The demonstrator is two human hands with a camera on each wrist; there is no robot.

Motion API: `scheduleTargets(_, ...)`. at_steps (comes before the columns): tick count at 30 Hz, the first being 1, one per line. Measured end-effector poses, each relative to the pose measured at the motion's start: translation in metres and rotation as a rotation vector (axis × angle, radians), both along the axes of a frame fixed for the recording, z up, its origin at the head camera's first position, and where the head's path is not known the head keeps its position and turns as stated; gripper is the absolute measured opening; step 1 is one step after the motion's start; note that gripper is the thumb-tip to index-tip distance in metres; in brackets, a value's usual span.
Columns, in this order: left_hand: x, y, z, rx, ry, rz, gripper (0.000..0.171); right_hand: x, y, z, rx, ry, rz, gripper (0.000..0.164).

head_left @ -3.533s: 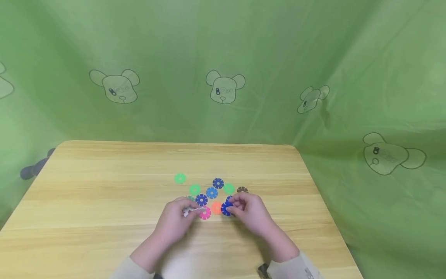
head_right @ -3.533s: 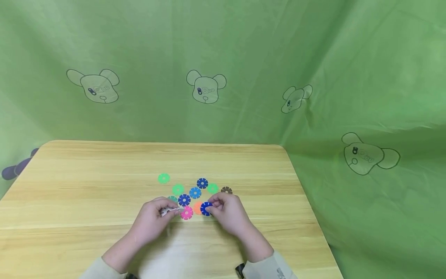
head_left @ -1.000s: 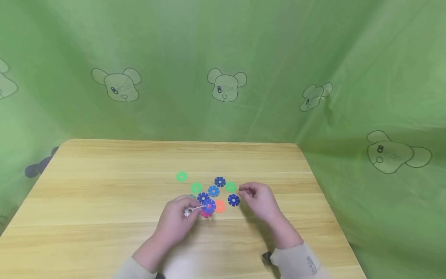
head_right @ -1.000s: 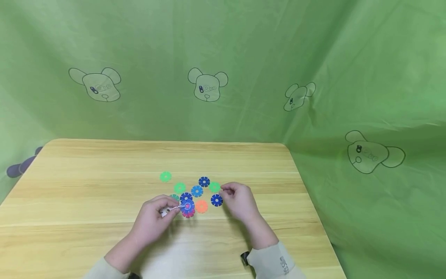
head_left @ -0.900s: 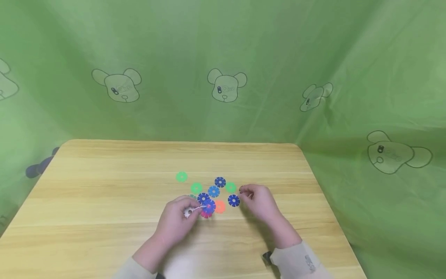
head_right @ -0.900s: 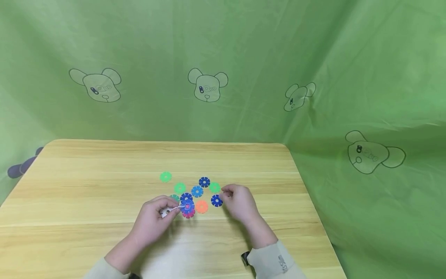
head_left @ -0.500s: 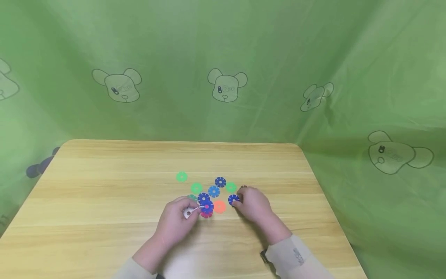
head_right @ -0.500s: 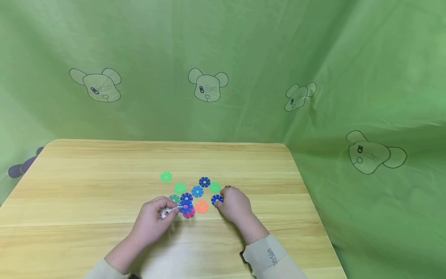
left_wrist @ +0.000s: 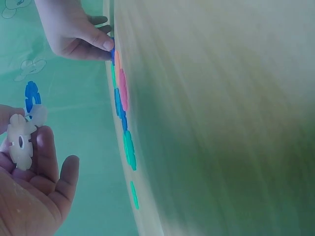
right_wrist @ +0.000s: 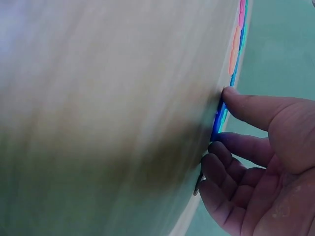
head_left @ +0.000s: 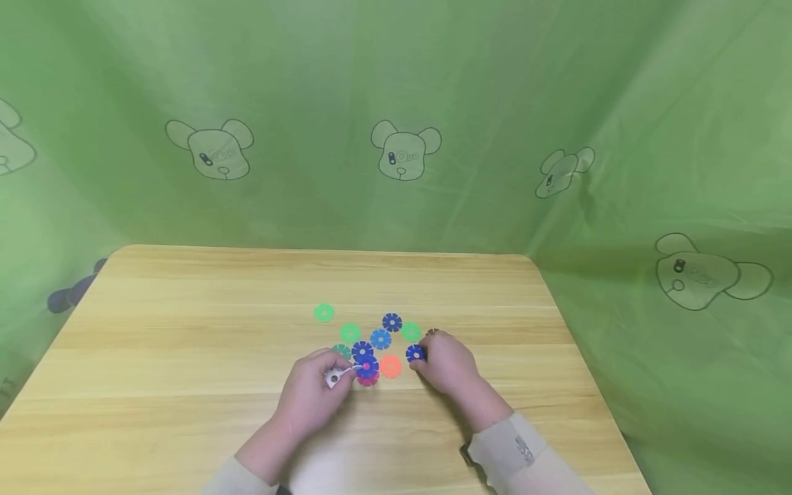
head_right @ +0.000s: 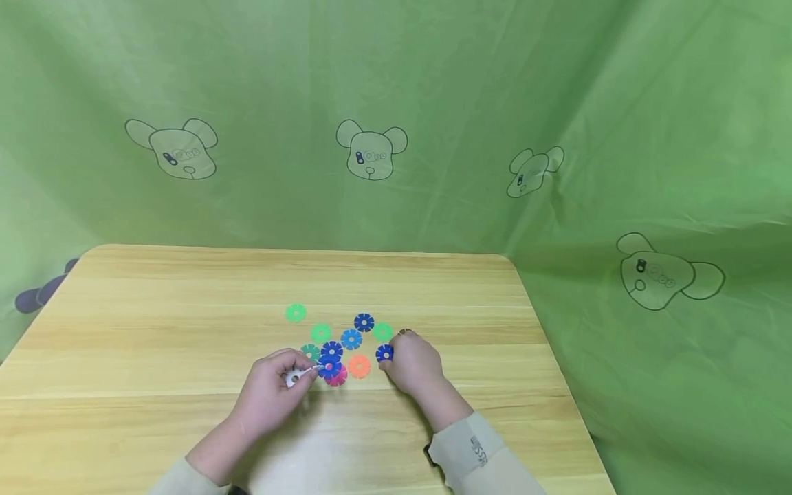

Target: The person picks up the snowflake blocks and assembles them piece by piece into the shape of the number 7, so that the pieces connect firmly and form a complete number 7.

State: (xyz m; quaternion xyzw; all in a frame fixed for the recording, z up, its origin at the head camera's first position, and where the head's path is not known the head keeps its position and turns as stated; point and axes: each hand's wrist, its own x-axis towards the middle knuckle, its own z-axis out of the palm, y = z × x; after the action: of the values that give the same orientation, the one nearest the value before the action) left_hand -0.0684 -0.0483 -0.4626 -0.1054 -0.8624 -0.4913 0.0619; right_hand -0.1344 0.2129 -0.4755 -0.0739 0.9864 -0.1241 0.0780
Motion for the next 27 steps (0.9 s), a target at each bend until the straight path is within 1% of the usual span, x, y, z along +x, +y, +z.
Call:
scheduleTargets(6,0.001,0.000,0.000,-0.004,-0.001,0.008,0.008,-0.002,0.000,-0.001,-0.012,-0.011,-0.018,0.035)
scheduleTargets(9,0.001,0.000,-0.001,0.006,-0.007,0.012,0.010,-0.003,0.000,-0.002,-0.038,-0.025,-0.042,0.031)
scheduleTargets(11,0.001,0.000,-0.001,0.011,-0.008,0.014,0.011,-0.004,0.000,-0.003,-0.053,-0.027,-0.052,0.031)
scheduleTargets(13,0.002,0.000,-0.001,0.015,-0.005,0.016,0.012,-0.004,0.000,-0.004,-0.066,-0.029,-0.057,0.034)
scheduleTargets(17,0.002,0.000,-0.002,0.014,0.002,0.017,0.013,-0.004,0.000,-0.006,-0.079,-0.027,-0.058,0.045)
scheduleTargets(22,0.001,0.000,-0.004,0.003,0.011,0.014,0.010,-0.006,0.002,-0.004,-0.113,-0.036,-0.051,0.045)
scheduleTargets(27,0.001,0.000,-0.004,0.006,0.010,0.013,0.011,-0.012,0.005,-0.009,-0.191,-0.070,-0.059,0.046)
